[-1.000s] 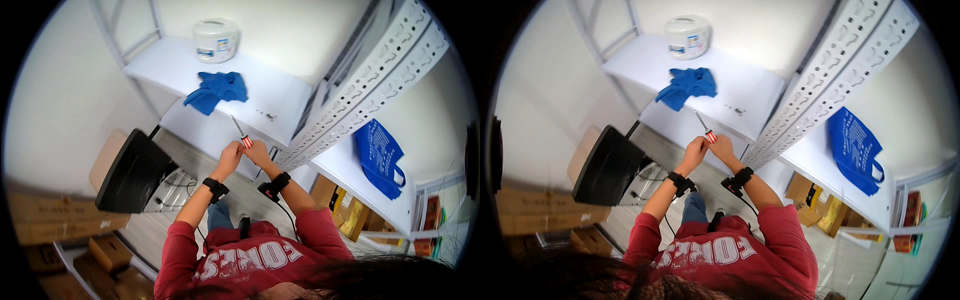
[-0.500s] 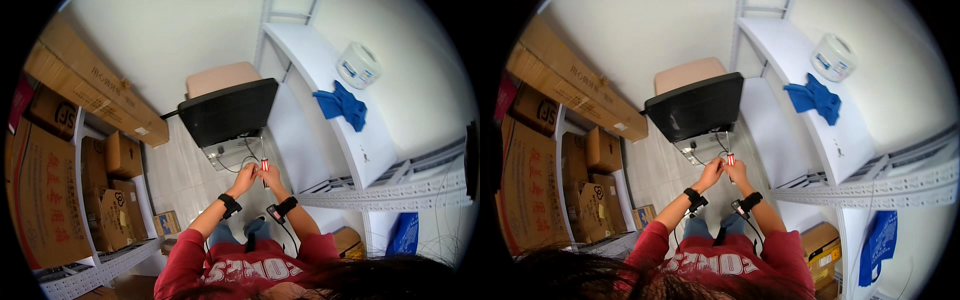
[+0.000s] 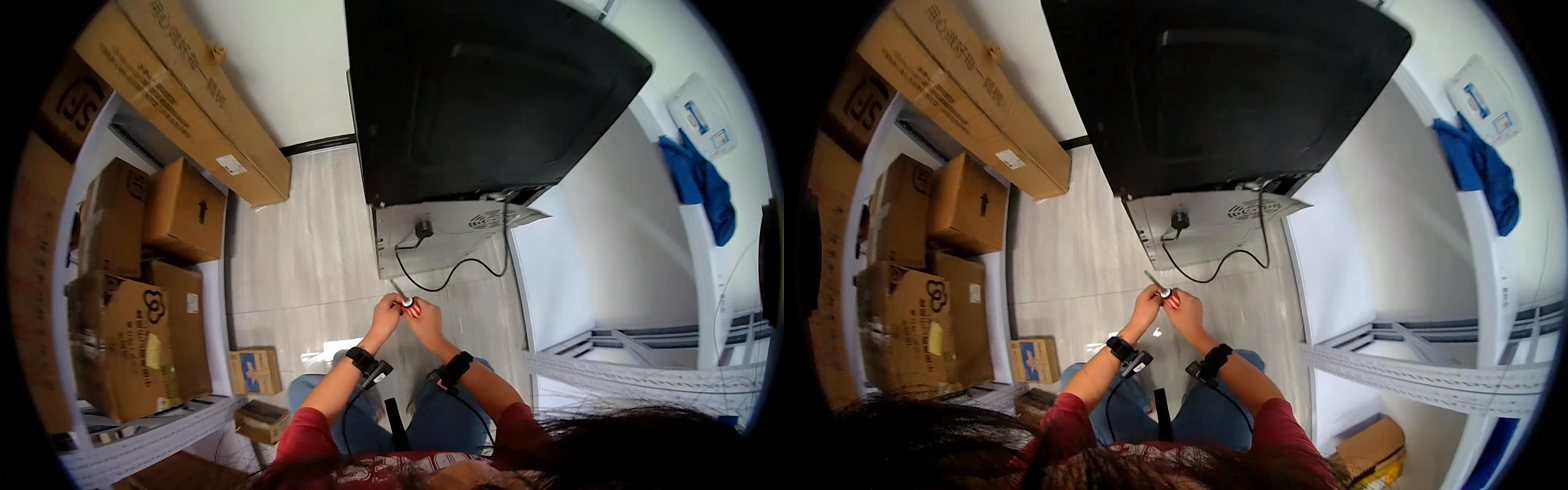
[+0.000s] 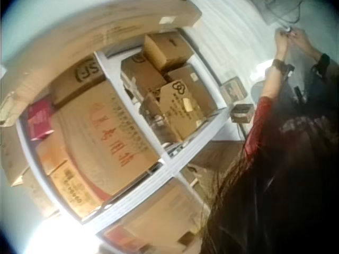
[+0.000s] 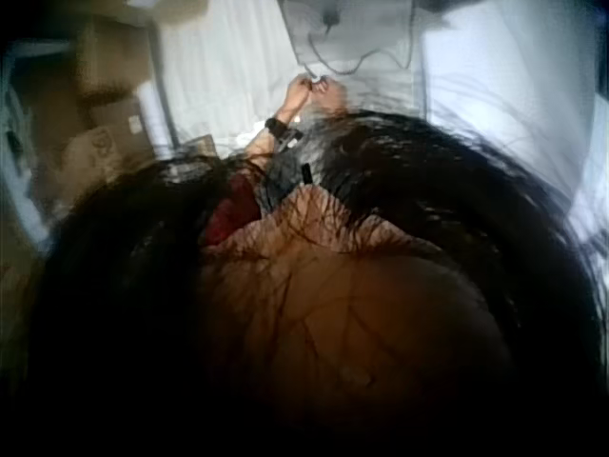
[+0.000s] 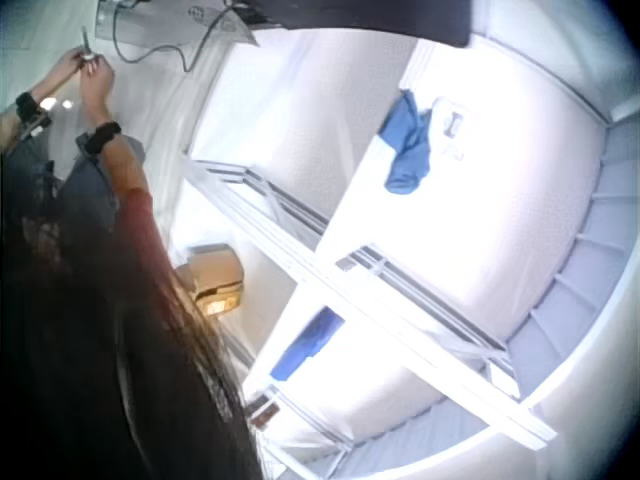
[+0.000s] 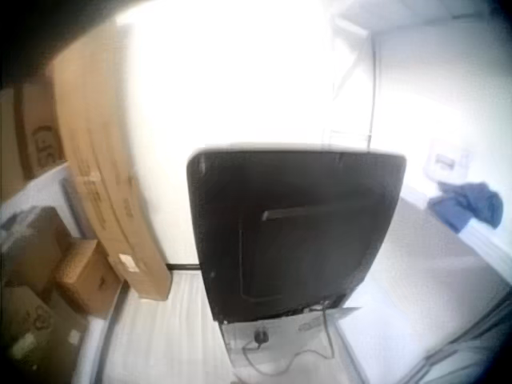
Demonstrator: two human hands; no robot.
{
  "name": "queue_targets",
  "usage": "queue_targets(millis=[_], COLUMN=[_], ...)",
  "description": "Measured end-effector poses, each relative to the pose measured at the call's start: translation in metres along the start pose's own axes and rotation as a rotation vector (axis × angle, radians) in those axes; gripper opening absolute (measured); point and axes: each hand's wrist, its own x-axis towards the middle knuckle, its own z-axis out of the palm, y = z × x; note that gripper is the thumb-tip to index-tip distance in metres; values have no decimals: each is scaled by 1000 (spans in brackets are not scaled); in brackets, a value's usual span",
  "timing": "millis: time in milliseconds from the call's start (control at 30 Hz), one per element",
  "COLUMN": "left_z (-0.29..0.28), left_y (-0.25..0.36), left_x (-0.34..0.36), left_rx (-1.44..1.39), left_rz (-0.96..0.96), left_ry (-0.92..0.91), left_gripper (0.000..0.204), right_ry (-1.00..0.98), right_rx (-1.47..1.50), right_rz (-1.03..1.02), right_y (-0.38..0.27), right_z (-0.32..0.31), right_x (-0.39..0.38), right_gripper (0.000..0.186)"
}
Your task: The person uses a screwdriver to remove screws from the back panel of a black appliance and then removes the panel by hand.
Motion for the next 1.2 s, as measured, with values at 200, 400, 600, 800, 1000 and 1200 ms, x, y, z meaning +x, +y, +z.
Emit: queue_targets(millis=[200,400,600,800,1000,1200], left_z=[-7,-23,-14,-31,-50,-54], left_y=[-125,-211,-247,-276,-267,-258], left_x=[83,142,172,182,186,186], left_rx=[443,421,294,-101,-323,-288], left_rz=[260,290,222,11,-127,-120], left_ry=[-40,-67,42,30,-97,-141], left_gripper=[18,20,18,15,11,12], right_ry=[47,123,35,-186,-244,-277], right_rx=[-71,-144,-223,-230,-283,-291], right_rz=[-78,-119,-48,167,247,301], right_y=[136,192,222,237,264,272], right_z=[87,143,161,185,196,200], right_x=[28,42,53,15,-10,-14], right_gripper=[17,19,25,36,42,44])
